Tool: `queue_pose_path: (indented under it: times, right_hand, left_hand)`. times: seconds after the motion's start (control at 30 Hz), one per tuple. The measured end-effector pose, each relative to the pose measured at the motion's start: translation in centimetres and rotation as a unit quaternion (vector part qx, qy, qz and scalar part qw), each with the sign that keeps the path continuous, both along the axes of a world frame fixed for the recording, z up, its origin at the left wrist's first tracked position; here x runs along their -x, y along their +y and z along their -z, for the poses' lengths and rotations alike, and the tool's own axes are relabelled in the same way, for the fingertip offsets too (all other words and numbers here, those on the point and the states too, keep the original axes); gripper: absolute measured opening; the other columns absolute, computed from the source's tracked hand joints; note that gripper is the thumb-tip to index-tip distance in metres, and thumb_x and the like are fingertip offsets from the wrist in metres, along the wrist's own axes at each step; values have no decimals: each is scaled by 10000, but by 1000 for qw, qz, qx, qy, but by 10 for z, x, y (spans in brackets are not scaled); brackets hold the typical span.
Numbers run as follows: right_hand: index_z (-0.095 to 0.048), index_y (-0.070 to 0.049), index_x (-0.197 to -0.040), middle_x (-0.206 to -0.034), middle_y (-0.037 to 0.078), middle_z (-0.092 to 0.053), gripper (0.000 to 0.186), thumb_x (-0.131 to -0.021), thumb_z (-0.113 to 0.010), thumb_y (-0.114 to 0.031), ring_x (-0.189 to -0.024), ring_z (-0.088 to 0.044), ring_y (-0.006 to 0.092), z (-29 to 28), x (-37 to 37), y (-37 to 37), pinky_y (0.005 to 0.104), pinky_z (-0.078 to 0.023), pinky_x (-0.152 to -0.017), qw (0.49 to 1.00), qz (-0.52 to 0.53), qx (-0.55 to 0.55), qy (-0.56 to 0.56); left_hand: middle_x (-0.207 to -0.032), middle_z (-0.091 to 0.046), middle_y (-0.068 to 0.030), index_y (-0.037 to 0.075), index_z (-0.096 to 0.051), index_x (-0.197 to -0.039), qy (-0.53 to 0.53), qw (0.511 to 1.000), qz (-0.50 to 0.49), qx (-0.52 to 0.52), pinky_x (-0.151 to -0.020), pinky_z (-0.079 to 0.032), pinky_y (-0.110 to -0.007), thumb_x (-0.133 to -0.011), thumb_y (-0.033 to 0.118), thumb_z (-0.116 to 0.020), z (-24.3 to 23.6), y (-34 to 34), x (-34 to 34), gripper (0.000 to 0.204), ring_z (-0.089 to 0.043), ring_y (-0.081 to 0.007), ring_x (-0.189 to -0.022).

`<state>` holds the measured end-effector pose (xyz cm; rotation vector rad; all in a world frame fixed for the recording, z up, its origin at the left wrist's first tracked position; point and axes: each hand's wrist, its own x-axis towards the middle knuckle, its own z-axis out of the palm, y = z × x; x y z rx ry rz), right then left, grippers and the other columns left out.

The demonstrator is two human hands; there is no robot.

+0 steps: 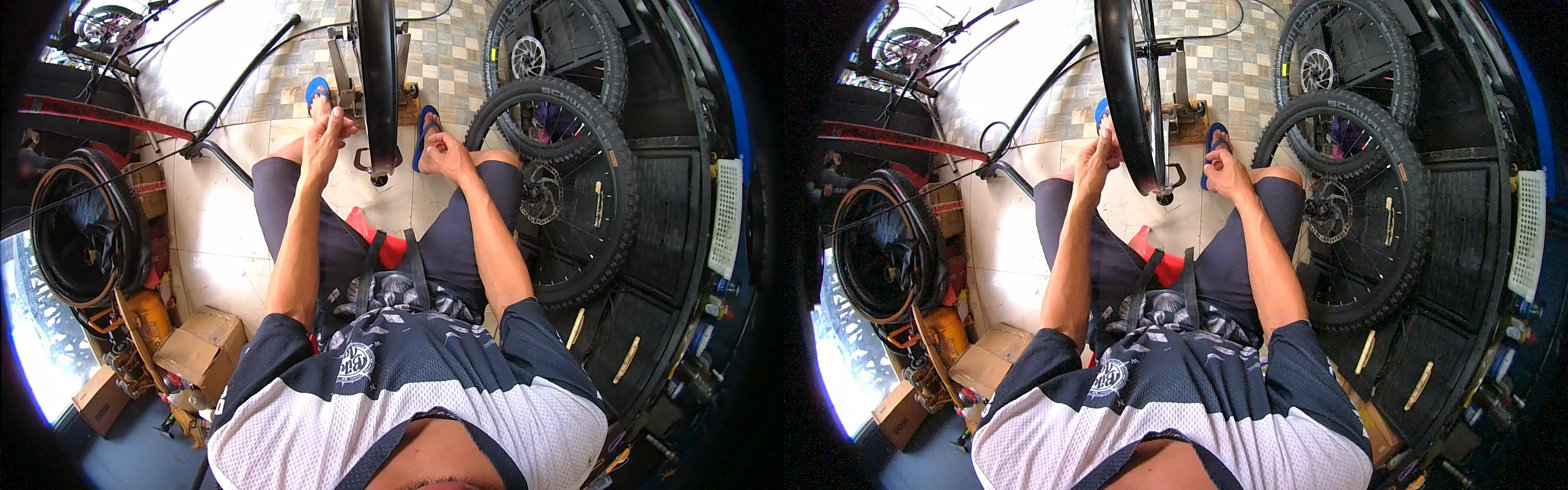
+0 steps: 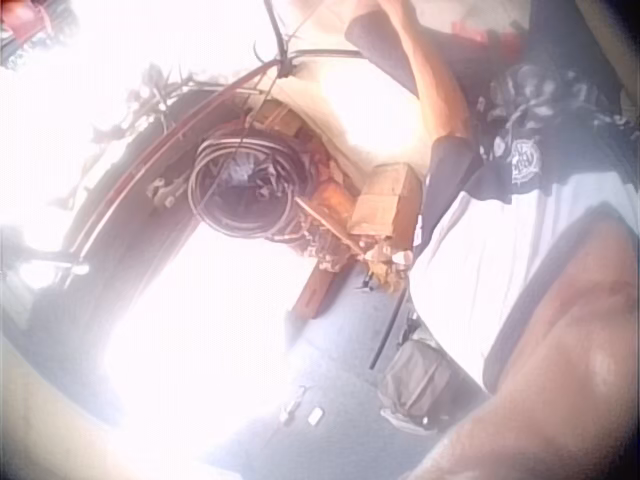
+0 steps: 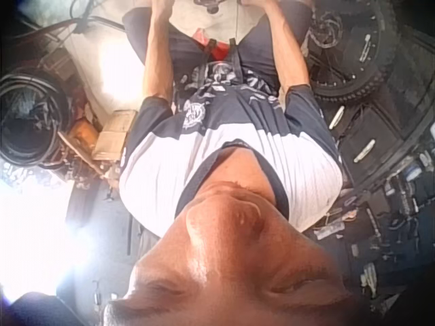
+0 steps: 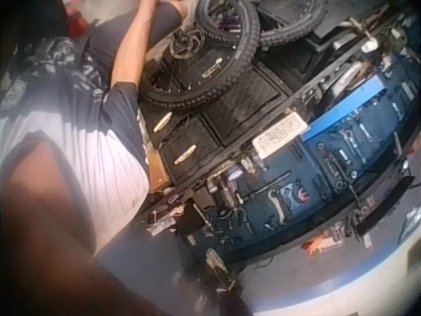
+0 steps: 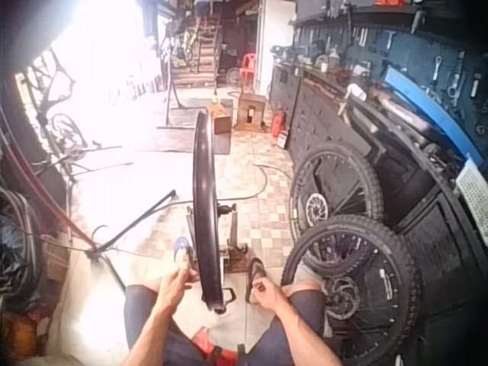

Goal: The person adjusts the spokes of a bicycle wheel mounted on a truing stand, using a spoke wrench to tighten or loosen individual spokes while rotating the wheel to check alignment.

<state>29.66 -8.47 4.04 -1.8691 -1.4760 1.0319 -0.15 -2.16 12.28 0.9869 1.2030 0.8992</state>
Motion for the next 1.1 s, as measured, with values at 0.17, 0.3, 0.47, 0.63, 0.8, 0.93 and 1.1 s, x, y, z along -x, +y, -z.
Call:
queue_pose_path:
  times: [0.17, 0.3, 0.47, 0.63, 0.8, 0.93, 1.1]
  right_hand:
    - [-648, -10, -1162, -940, 127, -708, 327, -874, -568, -142, -875, -683, 240, 0, 2, 9, 359, -535, -791, 998, 19, -2, 61]
    - [-614, -2, -1203, -967, 135, -720, 340, -901, -472, -64, -854, -704, 235, 8, 18, 29, 373, -541, -768, 984, 95, -7, 150]
    - [-536, 14, -1290, -1037, 130, -711, 332, -962, -500, -21, -963, -713, 233, 9, 44, 32, 326, -559, -758, 978, 110, -46, 172]
    - [-584, -28, -1230, -979, 168, -743, 327, -939, -606, -176, -935, -723, 267, -1, 45, 21, 374, -543, -823, 993, 86, -34, 78]
    - [-672, -24, -1094, -957, 154, -745, 285, -915, -642, -244, -903, -719, 270, -5, 40, 25, 375, -539, -804, 993, 92, 9, 80]
    - [-710, -30, -1036, -926, 151, -741, 281, -886, -663, -263, -862, -710, 273, 2, 43, 28, 384, -537, -782, 995, 80, -16, 60]
    - [-729, -36, -995, -879, 138, -737, 278, -864, -674, -275, -800, -697, 263, 10, 49, 31, 376, -533, -743, 996, 50, -79, -11]
  left_hand:
    - [-892, -702, -29, 66, -691, -983, 31, 999, -19, 22, -726, -499, -266, -1028, 510, -523, 18, -3, -3, 477, -639, -97, -832]
    - [-930, -692, -23, 48, -659, -1073, 18, 1000, -16, 18, -710, -536, -283, -1046, 448, -515, 42, -9, -7, 426, -645, -105, -840]
    - [-994, -688, -31, 32, -630, -1205, 47, 999, 19, 15, -772, -539, -310, -1011, 322, -603, 82, -12, -4, 350, -658, -144, -907]
    - [-1233, -625, -111, 58, -516, -1364, 128, 986, 49, 95, -856, -540, -389, -954, 491, -655, 100, -7, -13, 612, -646, -254, -1073]
    - [-1290, -605, -94, 65, -472, -1435, -37, 995, -34, 80, -898, -526, -417, -930, 491, -691, 68, -6, -26, 696, -627, -259, -1131]
    - [-1294, -611, -103, 75, -387, -1485, -60, 998, 18, 7, -918, -529, -359, -987, 359, -649, 26, 13, -38, 631, -623, -223, -1162]
    - [-1169, -689, -121, 36, -583, -1288, -22, 998, 55, -35, -879, -509, -345, -999, 287, -634, -36, 23, -51, 386, -658, -220, -1075]
